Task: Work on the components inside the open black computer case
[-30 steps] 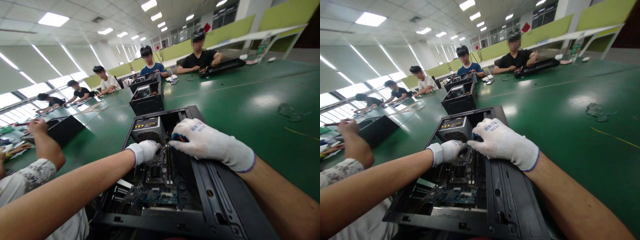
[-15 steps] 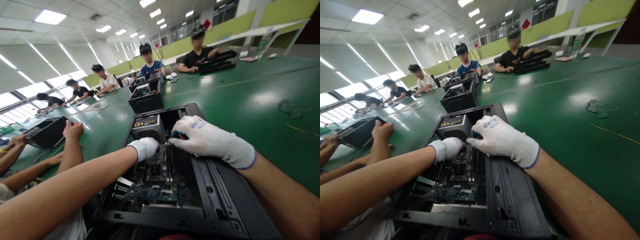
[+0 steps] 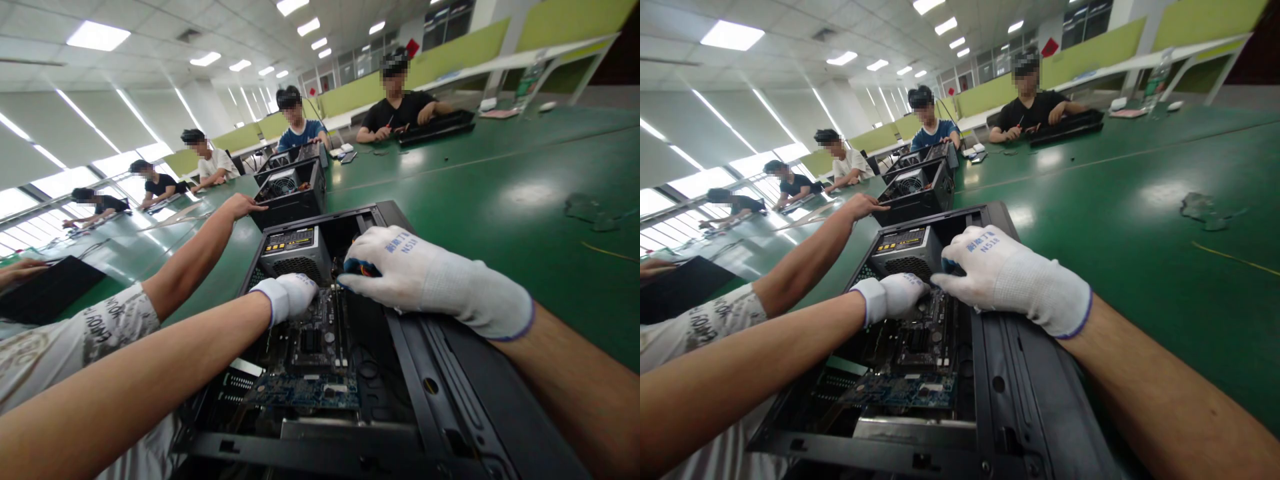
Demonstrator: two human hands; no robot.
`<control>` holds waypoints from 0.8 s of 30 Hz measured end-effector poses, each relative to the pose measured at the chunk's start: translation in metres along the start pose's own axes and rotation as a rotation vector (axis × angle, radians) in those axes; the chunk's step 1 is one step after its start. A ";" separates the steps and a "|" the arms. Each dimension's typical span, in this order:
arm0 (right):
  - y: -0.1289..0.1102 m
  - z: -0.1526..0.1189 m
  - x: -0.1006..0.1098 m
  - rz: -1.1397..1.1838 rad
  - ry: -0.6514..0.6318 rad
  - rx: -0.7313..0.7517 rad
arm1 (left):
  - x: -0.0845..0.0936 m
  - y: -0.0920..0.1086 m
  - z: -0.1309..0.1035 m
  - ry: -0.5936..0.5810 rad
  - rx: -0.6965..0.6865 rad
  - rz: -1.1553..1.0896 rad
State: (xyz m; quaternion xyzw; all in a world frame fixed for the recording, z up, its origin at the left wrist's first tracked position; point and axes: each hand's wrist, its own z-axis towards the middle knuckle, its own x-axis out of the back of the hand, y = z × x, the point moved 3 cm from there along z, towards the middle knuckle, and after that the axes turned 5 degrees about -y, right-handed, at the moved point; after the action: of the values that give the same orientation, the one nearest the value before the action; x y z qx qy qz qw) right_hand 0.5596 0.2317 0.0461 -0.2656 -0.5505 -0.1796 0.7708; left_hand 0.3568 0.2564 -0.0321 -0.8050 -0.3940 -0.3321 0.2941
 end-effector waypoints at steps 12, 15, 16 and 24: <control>-0.001 0.000 -0.001 0.006 0.010 -0.007 | 0.002 0.002 -0.002 -0.005 0.015 0.028; -0.001 0.000 0.000 0.011 0.015 0.000 | 0.003 0.003 -0.004 0.000 0.020 0.035; -0.001 0.000 0.000 0.012 0.015 -0.002 | 0.003 0.003 -0.004 0.003 0.017 0.037; 0.000 -0.001 -0.001 0.013 0.018 -0.006 | 0.002 0.002 -0.003 0.002 0.019 0.052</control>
State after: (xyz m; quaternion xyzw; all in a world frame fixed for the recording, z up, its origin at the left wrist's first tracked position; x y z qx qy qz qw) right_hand 0.5597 0.2311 0.0450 -0.2698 -0.5412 -0.1783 0.7762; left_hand 0.3589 0.2538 -0.0296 -0.8117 -0.3759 -0.3214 0.3108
